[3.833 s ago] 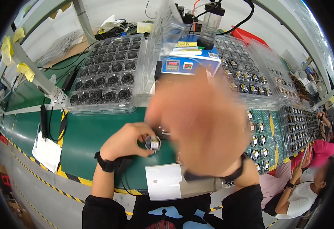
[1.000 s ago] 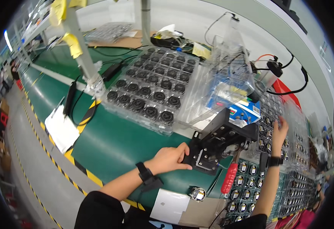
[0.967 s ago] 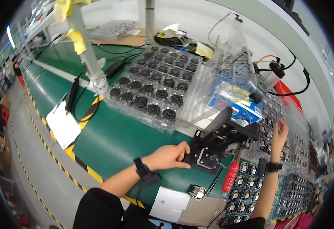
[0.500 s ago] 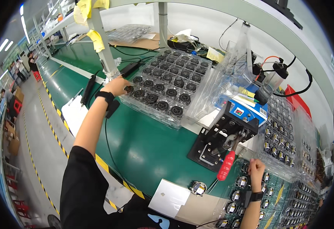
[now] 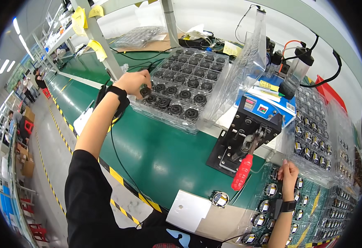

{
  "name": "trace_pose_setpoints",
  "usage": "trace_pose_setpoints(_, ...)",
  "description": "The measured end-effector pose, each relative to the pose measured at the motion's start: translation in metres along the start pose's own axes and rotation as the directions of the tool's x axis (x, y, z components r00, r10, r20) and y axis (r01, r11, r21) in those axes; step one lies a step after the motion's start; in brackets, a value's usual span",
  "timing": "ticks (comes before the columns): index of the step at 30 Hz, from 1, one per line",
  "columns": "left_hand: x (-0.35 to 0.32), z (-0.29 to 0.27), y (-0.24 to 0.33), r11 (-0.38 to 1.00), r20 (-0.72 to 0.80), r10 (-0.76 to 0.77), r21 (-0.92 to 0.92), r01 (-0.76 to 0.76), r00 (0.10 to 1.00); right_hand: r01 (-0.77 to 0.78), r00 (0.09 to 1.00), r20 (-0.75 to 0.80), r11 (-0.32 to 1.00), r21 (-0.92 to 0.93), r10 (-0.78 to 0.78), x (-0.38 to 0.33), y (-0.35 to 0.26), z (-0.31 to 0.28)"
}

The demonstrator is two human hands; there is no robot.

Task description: Assembling and inspecting small electronic components at a manual workstation using a press tool and tweezers.

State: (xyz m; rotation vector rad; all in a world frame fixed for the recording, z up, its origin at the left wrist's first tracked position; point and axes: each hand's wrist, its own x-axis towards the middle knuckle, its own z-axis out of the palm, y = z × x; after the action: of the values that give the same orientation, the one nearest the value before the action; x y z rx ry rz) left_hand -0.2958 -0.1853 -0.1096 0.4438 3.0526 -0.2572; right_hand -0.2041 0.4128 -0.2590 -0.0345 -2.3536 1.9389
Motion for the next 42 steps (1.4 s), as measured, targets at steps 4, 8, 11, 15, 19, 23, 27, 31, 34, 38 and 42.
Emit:
trace_pose_setpoints(4,-0.002,0.026,0.009,0.991,-0.013,0.132,0.001,-0.132,0.991,0.02,1.0,0.017,1.0,0.009,-0.02,0.001,0.0,0.001)
trace_pose_setpoints(8,-0.001,0.029,0.004,0.999,-0.011,0.023,-0.046,-0.023,1.0,0.024,0.999,0.026,1.0,-0.007,-0.024,0.0,0.001,0.001)
trace_pose_setpoints(11,0.005,0.033,0.019,0.994,0.033,-0.105,-0.006,0.105,0.994,0.027,1.0,0.012,0.999,-0.031,-0.027,0.0,0.0,0.0)
trace_pose_setpoints(15,0.003,0.037,0.019,0.973,0.015,-0.227,-0.034,0.227,0.974,0.034,0.999,0.02,0.999,-0.019,-0.033,0.0,0.001,0.001)
trace_pose_setpoints(19,0.002,0.028,0.025,0.971,0.022,-0.237,-0.036,0.238,0.971,0.04,0.999,0.012,0.999,-0.025,-0.04,0.0,0.0,0.002)
trace_pose_setpoints(23,0.006,0.01,0.024,0.976,-0.02,-0.202,-0.087,0.2,0.979,0.023,1.0,0.008,1.0,-0.011,-0.023,-0.001,0.0,0.002)
trace_pose_setpoints(27,0.008,-0.002,0.009,0.985,-0.011,-0.144,-0.096,0.143,0.989,0.027,0.999,0.02,1.0,0.0,-0.027,-0.001,0.002,0.0)
trace_pose_setpoints(31,0.001,0.014,0.011,0.983,0.059,-0.118,-0.132,0.125,0.991,0.02,1.0,0.017,1.0,0.005,-0.021,-0.002,-0.001,0.001)
trace_pose_setpoints(34,-0.003,0.024,0.004,0.983,0.053,-0.075,-0.162,0.083,0.996,0.026,0.999,0.034,1.0,-0.002,-0.026,-0.001,-0.002,0.004)
trace_pose_setpoints(38,0.0,0.025,0.005,0.983,0.001,-0.019,-0.182,0.019,1.0,0.03,0.999,0.035,1.0,0.003,-0.03,-0.001,0.0,0.0)
trace_pose_setpoints(42,0.001,0.024,0.006,0.972,0.043,-0.131,-0.192,0.137,0.99,0.011,1.0,0.025,1.0,-0.011,-0.011,-0.002,-0.002,0.002)
